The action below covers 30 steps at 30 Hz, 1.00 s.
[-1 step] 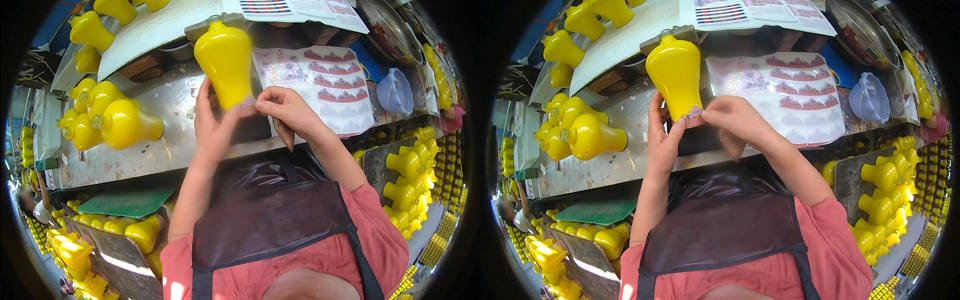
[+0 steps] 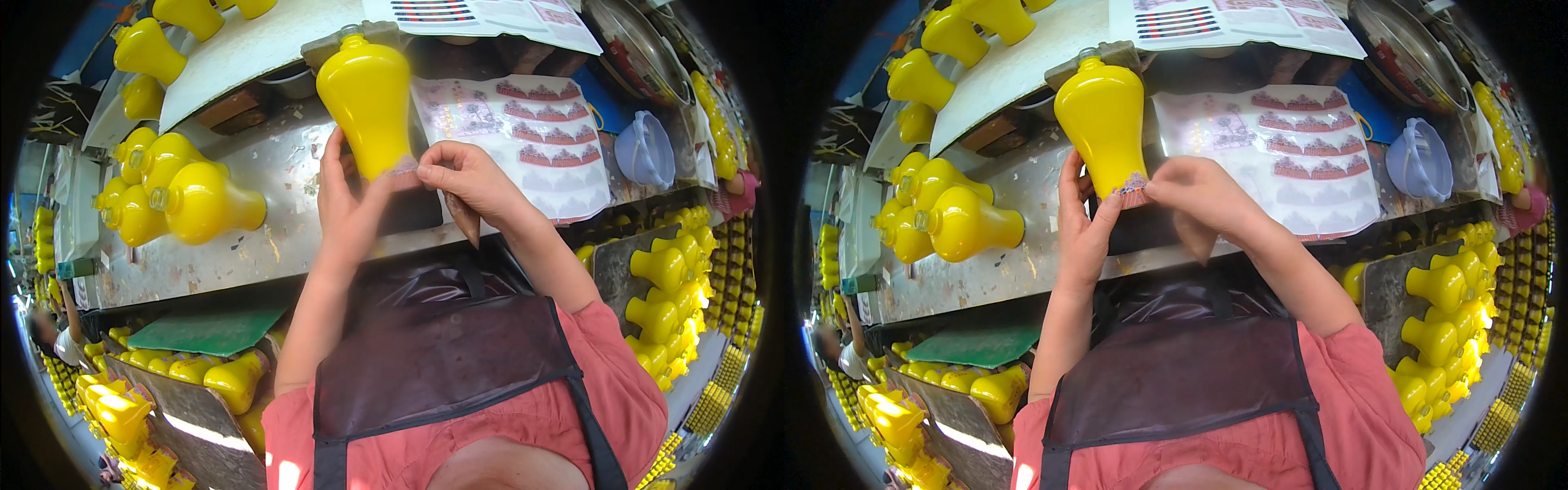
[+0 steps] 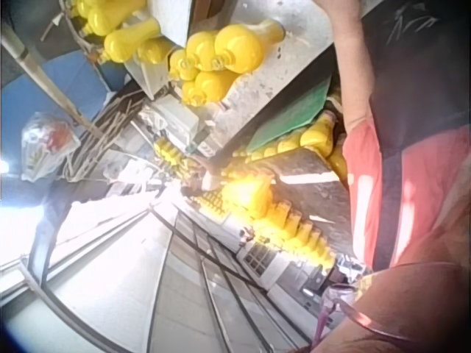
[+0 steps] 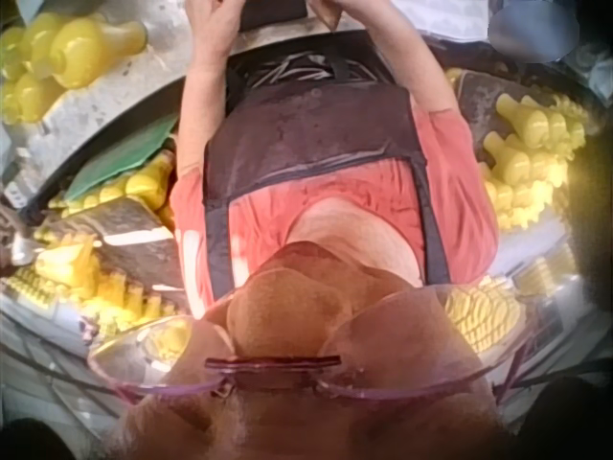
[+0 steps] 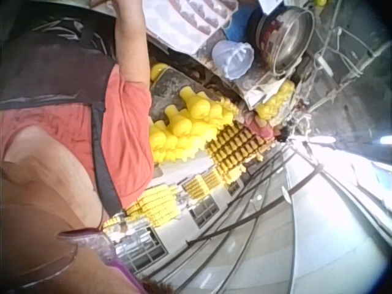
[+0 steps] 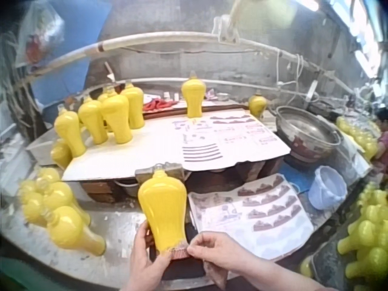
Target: The person applies a label to a yellow plastic bottle, smooths it with a cloth, and then screws on a cap. The labeled bottle is placed on a nearby surface among other similar bottles.
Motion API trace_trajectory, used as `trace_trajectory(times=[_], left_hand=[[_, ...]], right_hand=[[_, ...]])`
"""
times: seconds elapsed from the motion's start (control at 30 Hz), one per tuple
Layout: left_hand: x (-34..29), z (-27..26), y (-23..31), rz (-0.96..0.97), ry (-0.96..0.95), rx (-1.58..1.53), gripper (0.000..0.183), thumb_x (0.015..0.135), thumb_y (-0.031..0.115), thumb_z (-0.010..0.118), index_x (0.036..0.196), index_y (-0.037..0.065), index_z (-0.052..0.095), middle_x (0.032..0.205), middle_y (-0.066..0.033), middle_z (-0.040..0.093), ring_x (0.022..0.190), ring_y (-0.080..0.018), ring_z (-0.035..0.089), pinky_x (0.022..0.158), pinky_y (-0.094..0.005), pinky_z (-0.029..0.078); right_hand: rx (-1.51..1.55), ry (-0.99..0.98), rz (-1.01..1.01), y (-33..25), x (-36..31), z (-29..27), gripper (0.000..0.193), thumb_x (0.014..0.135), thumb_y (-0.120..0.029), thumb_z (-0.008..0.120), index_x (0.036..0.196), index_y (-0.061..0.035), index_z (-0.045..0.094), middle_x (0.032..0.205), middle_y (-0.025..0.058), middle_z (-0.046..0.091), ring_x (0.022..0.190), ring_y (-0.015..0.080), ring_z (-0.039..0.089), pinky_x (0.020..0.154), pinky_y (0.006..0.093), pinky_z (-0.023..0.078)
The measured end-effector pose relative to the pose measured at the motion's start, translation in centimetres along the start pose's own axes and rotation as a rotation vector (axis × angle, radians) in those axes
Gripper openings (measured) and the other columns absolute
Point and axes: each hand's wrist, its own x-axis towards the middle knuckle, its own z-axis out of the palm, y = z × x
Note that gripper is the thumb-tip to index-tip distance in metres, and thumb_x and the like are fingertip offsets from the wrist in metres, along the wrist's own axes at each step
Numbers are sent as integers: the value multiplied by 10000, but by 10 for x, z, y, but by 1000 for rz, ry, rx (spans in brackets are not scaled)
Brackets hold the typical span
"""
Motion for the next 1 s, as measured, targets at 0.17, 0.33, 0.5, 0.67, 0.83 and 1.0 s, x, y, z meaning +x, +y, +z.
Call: trace_trajectory(times=[0.17,0.33,0.5,0.67,0.83,1.0], left_hand=[[-1,9,-2,0,60,23,823,934,201,721,1590,-14,274,1524,-170,450,1262,-246,551,1072,-388,459],[-2,16,-9,60,122,132,805,946,202,708,1584,-30,276,1478,-184,488,1226,-239,581,1034,-372,489],[-3,19,-13,83,146,201,785,962,198,689,1586,-31,272,1438,-189,525,1201,-236,598,1026,-367,493],[-3,19,-14,101,142,185,786,967,195,681,1591,-32,260,1437,-187,526,1214,-242,592,1039,-373,486],[-3,18,-14,84,112,129,779,974,181,662,1596,-31,243,1499,-194,469,1265,-251,562,1084,-386,460],[-3,18,-13,75,106,113,780,978,184,662,1596,-33,239,1519,-195,450,1279,-256,548,1098,-394,446]], right_hand=[[110,5,-22,0,-1,5,187,1001,-243,705,1052,-67,667,813,-38,641,475,-9,448,451,162,342],[194,58,-89,3,-3,8,217,1001,-268,684,1038,-54,682,827,-28,645,599,33,535,540,205,430],[99,19,-13,3,-3,6,208,1008,-261,671,1013,-53,672,830,-26,636,679,40,568,588,218,456],[1,71,-60,10,2,10,173,1031,-230,649,983,-66,624,855,-35,605,736,23,526,636,185,426],[-166,138,-194,23,7,13,164,1039,-218,621,979,-66,607,856,-35,586,755,38,518,667,205,444],[-203,193,-206,28,9,14,233,984,-239,643,969,-6,648,832,72,680,785,138,636,729,315,531]])
